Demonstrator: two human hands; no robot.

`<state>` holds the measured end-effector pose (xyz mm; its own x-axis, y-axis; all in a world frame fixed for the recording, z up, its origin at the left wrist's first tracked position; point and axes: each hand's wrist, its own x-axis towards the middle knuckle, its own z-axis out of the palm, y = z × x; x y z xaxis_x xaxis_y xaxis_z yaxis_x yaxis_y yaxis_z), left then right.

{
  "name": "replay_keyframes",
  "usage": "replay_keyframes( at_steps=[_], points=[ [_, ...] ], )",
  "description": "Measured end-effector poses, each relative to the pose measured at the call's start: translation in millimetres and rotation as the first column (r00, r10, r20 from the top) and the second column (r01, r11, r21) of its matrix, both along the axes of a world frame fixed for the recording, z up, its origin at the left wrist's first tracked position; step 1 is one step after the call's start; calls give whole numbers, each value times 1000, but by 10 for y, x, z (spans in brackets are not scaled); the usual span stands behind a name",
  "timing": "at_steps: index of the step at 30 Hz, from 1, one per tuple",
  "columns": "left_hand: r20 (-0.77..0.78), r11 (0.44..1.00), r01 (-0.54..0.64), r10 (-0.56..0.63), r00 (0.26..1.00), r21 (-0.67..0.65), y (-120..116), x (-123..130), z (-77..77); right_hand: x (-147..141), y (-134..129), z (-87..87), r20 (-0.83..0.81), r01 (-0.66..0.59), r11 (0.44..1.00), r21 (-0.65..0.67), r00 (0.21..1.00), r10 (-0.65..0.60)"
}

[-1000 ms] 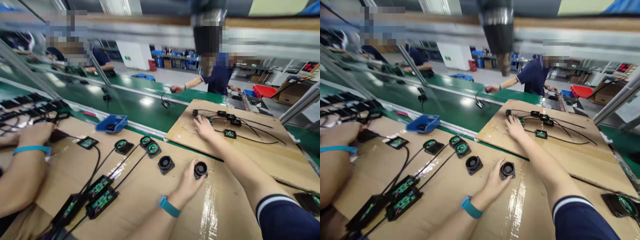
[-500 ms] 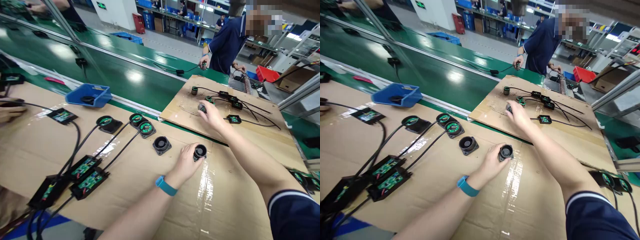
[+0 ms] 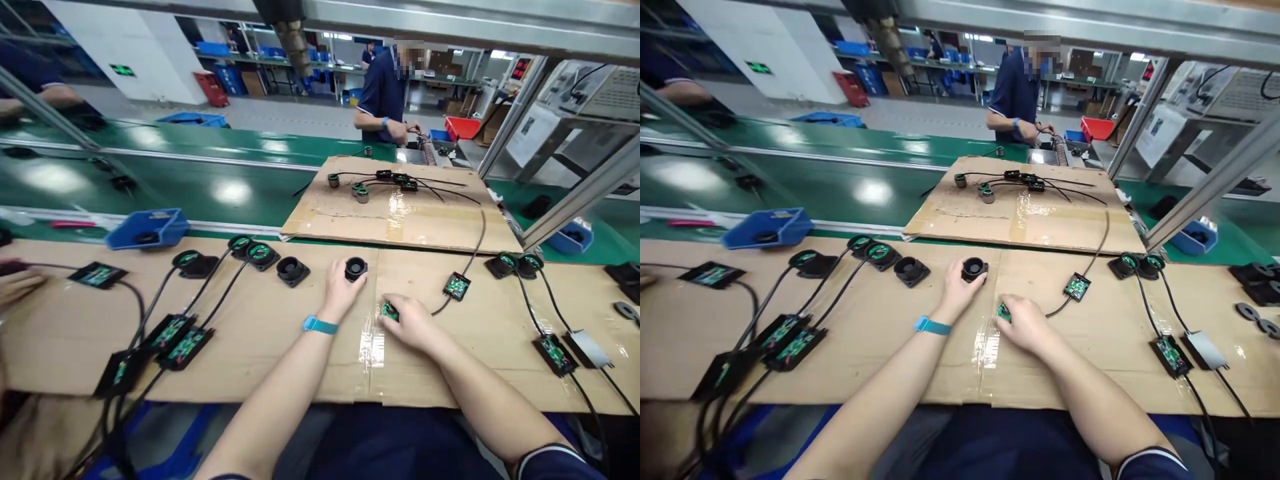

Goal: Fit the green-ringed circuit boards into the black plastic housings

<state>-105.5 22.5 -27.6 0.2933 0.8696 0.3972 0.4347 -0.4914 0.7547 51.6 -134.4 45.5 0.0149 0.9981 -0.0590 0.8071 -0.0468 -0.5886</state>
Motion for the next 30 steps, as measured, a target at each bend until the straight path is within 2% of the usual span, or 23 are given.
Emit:
replay_keyframes(
  at_steps=[4,6,9,12,15,17,19,21,25,30],
  points=[
    [57,986,104,-98,994,-130,-412,-92,65,175,-81,-86,-86,-52,998,35,995,55],
    [63,982,82,-72,995,-171,-563,-119,67,242,-85,-113,-114,-57,997,47,991,62],
    [53,986,28,-19,998,-167,-650,-128,39,235,-63,-178,-100,-41,995,86,994,49],
    [48,992,19,-13,999,-123,-631,-125,6,172,-43,-257,-61,-31,990,140,997,40],
    [54,999,37,-35,998,-21,-620,-129,-6,146,-57,-289,-85,15,974,228,996,4],
    [32,996,64,-66,997,69,-642,-129,-5,141,-85,-273,-148,80,928,364,989,-27],
    [-16,982,114,-113,993,152,-680,-120,-4,125,-116,-245,-217,143,852,504,975,-36],
    [-65,962,172,-162,985,213,-723,-100,-5,88,-136,-231,-255,174,793,584,967,-25],
    [-117,926,252,-228,967,282,-785,-54,-8,8,-128,-273,-244,165,767,620,970,-11],
    [-121,910,284,-259,958,301,-809,-43,14,-18,-87,-328,-222,143,745,652,975,7]
  ],
)
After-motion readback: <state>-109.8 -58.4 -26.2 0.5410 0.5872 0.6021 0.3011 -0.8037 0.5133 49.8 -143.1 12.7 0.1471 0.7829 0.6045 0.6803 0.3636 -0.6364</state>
